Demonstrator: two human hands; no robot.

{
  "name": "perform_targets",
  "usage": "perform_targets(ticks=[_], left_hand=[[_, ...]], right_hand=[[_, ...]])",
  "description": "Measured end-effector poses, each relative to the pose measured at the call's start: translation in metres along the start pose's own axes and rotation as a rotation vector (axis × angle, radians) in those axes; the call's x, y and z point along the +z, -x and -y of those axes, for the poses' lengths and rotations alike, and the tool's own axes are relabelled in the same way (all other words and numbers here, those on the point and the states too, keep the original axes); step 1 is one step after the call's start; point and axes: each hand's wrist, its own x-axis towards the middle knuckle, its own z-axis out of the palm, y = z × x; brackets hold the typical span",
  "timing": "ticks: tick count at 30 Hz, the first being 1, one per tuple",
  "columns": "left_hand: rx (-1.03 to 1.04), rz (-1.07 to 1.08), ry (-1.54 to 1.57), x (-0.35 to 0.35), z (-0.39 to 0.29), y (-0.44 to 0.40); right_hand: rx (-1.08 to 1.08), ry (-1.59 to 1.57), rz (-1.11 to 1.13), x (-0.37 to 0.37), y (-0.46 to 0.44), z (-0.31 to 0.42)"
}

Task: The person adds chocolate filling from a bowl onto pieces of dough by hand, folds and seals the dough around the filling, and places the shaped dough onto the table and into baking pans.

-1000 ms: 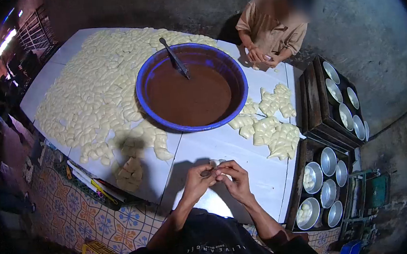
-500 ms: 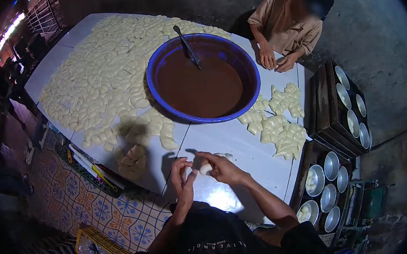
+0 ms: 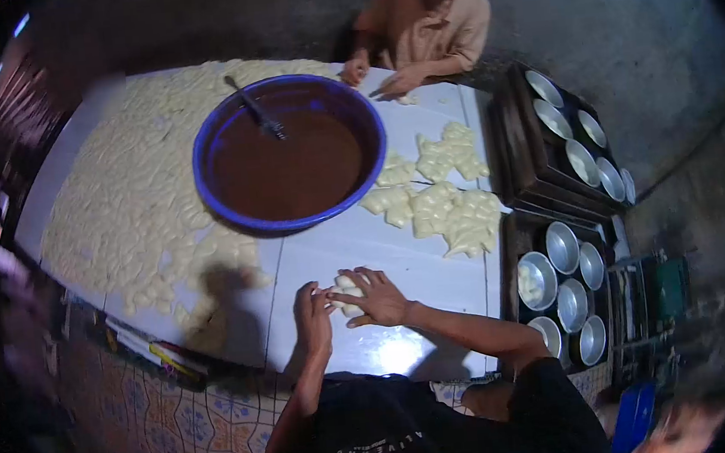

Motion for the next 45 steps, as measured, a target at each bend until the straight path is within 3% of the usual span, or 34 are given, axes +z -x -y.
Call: perform_targets(ticks=[2,3,4,5,6,7,9,11,12,13,14,15,16,17,18,20,23,25,26,28,29,31,32,33,34,35,36,37,38,39,41,42,45], left_hand=[[0.201,0.059,-0.020,-0.012,0.036,-0.014],[0.046,0.032,0.102,-0.004,0.018,-0.013],[0.241,0.258,0.075,-0.013,0.031,-0.014],[0.245,0.311,0.232,-0.020,0.028,-0.011],[0.015,0.136,0.176,-0.006,0.007,-0.017],[0.098,0.256,0.191,-0.002,-0.005,-0.007],[0.170,0.347,0.200,0.031,-0.041,0.031],[0.175,0.226,0.118,0.066,-0.059,0.062],[0.207,0.173,0.055,0.082,-0.051,0.070],[0.198,0.198,0.049,0.090,-0.046,0.074],[0.108,0.191,0.042,0.095,-0.038,0.079],[0.018,0.177,0.038,0.099,-0.029,0.087],[0.009,0.194,0.048,0.098,-0.011,0.084],[0.003,0.207,0.046,0.098,0.003,0.079],[-0.079,0.174,-0.032,0.096,0.015,0.076],[-0.164,0.056,-0.032,0.112,0.026,0.091],[-0.021,0.183,-0.010,0.107,0.046,0.102],[-0.048,0.102,-0.067,0.115,0.033,0.114],[-0.076,0.034,-0.057,0.114,0.030,0.115],[-0.139,-0.094,0.057,0.098,0.029,0.113],[-0.115,-0.149,0.066,0.090,0.031,0.116],[-0.009,-0.200,0.012,0.068,0.026,0.121],[0.034,-0.202,0.063,0.057,0.022,0.122],[0.049,-0.276,0.036,0.050,0.019,0.121],[0.052,-0.345,0.008,0.042,0.017,0.117],[0.144,-0.384,0.009,0.025,0.024,0.111],[0.226,-0.403,-0.004,0.015,0.022,0.105],[0.229,-0.441,0.071,0.009,0.021,0.101],[0.231,-0.464,0.146,0.002,0.011,0.092],[0.255,-0.516,0.165,-0.008,0.002,0.086],[0.256,-0.513,0.119,-0.026,-0.009,0.073],[0.261,-0.535,0.141,-0.039,-0.010,0.070],[0.375,-0.598,0.078,-0.079,-0.013,0.058]], right_hand=[[0.009,-0.099,-0.331,0.050,-0.013,-0.010],[0.066,-0.146,-0.404,0.036,-0.017,0.003],[0.141,-0.159,-0.392,0.036,-0.018,0.007],[0.252,-0.397,-0.367,0.029,-0.018,0.016],[0.299,-0.621,-0.481,0.019,-0.007,0.019],[0.346,-0.917,-0.597,0.025,-0.002,0.019],[0.447,-1.710,-0.525,0.001,0.040,0.022],[0.379,-2.030,-0.676,-0.015,0.094,0.027],[0.404,-1.965,-0.760,-0.032,0.133,0.024],[0.488,-1.498,-0.881,-0.047,0.168,0.017],[0.705,-1.293,-0.817,-0.036,0.209,0.000],[0.797,-1.170,-0.906,-0.098,0.245,0.011],[0.858,-1.105,-1.021,-0.099,0.280,-0.005],[0.930,-0.763,-0.968,-0.095,0.322,-0.031],[1.047,-0.624,-0.978,-0.103,0.355,-0.046],[1.224,-0.476,-1.019,-0.097,0.407,-0.092],[1.303,-0.401,-0.677,-0.067,0.467,-0.154],[1.383,-0.580,-0.570,-0.066,0.471,-0.158],[1.327,-0.391,-0.575,-0.062,0.475,-0.158],[1.507,-0.117,-0.621,-0.071,0.460,-0.145],[1.376,0.100,-0.667,-0.087,0.455,-0.133],[1.509,0.179,-0.960,-0.083,0.432,-0.126],[1.402,0.042,-1.076,-0.120,0.401,-0.102],[1.221,0.284,-1.086,-0.102,0.393,-0.105],[1.156,0.035,-1.167,-0.099,0.368,-0.099],[1.081,-0.469,-1.244,-0.091,0.329,-0.091],[1.061,-0.627,-1.070,-0.086,0.291,-0.079],[0.893,-0.722,-1.031,-0.061,0.256,-0.070],[0.917,-0.716,-0.667,-0.079,0.208,-0.039],[0.781,-0.951,-0.622,-0.036,0.174,-0.031],[0.528,-0.918,-0.417,0.003,0.105,-0.001],[0.510,-0.991,-0.287,-0.008,0.072,0.029],[0.259,-0.852,-0.139,0.018,-0.021,0.052]])
